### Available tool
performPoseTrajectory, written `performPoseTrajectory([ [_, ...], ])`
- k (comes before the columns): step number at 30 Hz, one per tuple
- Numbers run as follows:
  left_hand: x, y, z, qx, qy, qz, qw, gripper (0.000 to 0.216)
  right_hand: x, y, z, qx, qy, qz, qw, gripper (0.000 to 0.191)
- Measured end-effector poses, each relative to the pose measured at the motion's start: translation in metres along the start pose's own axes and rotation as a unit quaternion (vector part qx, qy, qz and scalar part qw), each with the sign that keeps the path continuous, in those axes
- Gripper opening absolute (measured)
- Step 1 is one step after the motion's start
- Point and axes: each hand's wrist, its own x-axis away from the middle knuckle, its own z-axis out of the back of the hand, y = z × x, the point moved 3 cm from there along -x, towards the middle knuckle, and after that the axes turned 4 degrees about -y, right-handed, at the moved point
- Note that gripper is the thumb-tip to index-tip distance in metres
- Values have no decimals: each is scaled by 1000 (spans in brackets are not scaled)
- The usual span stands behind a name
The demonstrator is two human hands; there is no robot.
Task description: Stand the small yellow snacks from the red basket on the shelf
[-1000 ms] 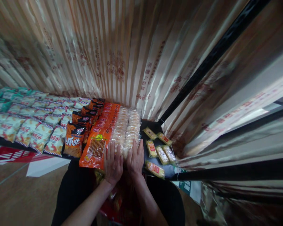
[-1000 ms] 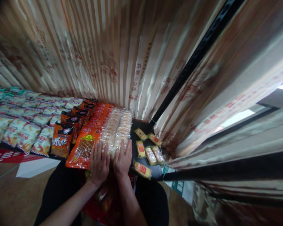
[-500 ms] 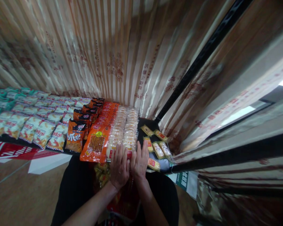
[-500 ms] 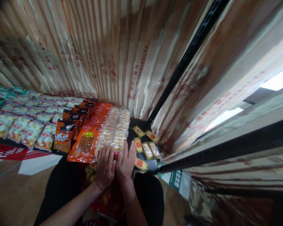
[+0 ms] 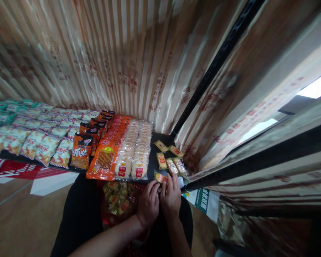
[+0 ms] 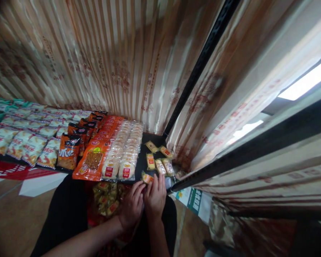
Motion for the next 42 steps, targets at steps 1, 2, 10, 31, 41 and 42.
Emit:
performPoseTrajectory([
  [1, -2, -1, -3, 20, 2, 20, 1000, 41, 2, 1, -1, -3, -6, -5, 1000, 41],
  [2, -4, -2, -6, 39, 4, 37, 999, 41, 4, 2, -2, -3, -9, -11, 1000, 41],
  [10, -13, -11, -21, 142, 40, 117, 982, 39, 7, 3, 1, -2, 8, -8, 1000, 40],
  [31, -13, -1, -9, 226, 42, 219, 948, 29, 5, -1, 7, -149, -88, -140, 975, 41],
  [41, -16, -3, -5, 222, 39, 245, 943, 35, 2, -6, 9, -232, -120, -217, 941, 36],
  [42, -17, -2, -4, 225, 39, 242, 943, 36, 0, -6, 10, -238, -125, -221, 937, 36],
])
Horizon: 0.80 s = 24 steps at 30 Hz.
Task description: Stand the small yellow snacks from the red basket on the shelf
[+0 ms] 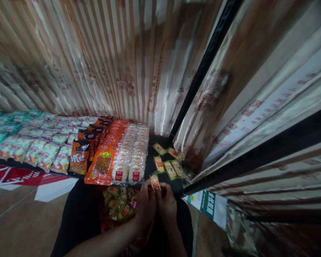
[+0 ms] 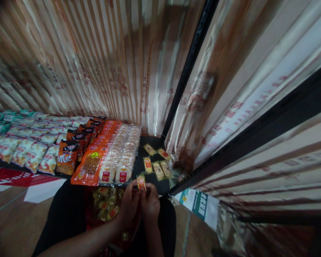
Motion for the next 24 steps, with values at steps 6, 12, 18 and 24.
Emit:
performPoseTrajectory([
  [6, -8, 9, 1, 25, -16, -12, 999, 38, -10, -5, 0, -33, -29, -37, 998, 43],
  [12, -16, 10, 1, 39, -25, -5, 999, 45, -16, -9, -1, -12, -22, -42, 999, 61],
  [18, -25, 11, 0, 49, -13, -7, 999, 45, -26, -14, -2, -27, -32, -26, 999, 54],
  [24, -37, 19, -2, 31, -17, 7, 999, 48, -39, -21, -2, -35, -39, -19, 998, 51],
])
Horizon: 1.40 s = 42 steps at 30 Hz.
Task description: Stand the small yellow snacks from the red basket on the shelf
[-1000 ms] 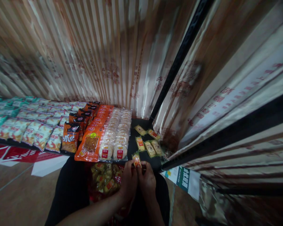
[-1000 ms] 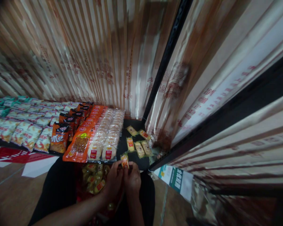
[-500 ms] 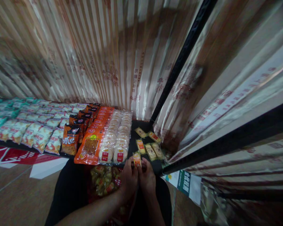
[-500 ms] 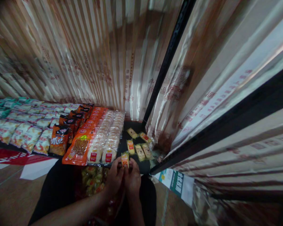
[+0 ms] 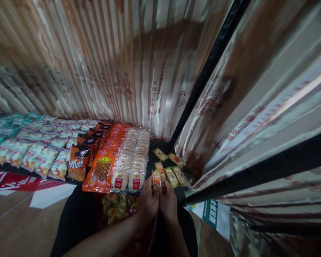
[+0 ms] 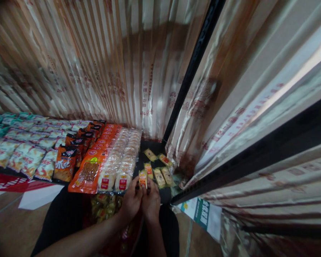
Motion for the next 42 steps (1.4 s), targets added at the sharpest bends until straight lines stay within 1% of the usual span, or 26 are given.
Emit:
performPoseTrajectory([
  [6, -10, 16, 1, -35, -10, 30, 999, 49, -15, 5, -4, 2, -6, -4, 1000, 54],
  [10, -17, 25, 2, -36, -33, 47, 998, 51, -23, 6, -4, -4, -7, -7, 1000, 48],
  [15, -26, 33, 1, -15, -51, 73, 996, 53, -33, 5, -3, -35, 0, 19, 999, 42],
  [18, -31, 40, -1, -6, -55, 65, 996, 51, -39, 2, -1, -30, 19, 36, 999, 42],
  [21, -36, 43, -3, 6, -48, 52, 997, 49, -46, -3, 1, -20, 20, 41, 999, 41],
  [24, -42, 40, -6, 40, -41, 62, 996, 49, -51, -8, 1, -41, -1, 26, 999, 41],
  [28, -51, 37, -10, 61, -41, 61, 995, 45, -59, -10, 1, -64, 1, 15, 998, 37],
  [32, -57, 42, -10, 50, -32, 62, 996, 43, -67, -12, -2, -82, 4, 7, 997, 30],
  [37, -62, 51, -9, 1, -11, 79, 997, 42, -74, -12, -5, -78, 0, -1, 997, 26],
  [39, -65, 54, -9, -12, -2, 80, 997, 41, -77, -12, -4, -65, 12, 2, 998, 24],
  [42, -71, 56, -11, -27, -6, 80, 996, 43, -82, -11, -3, -46, 36, 15, 998, 23],
])
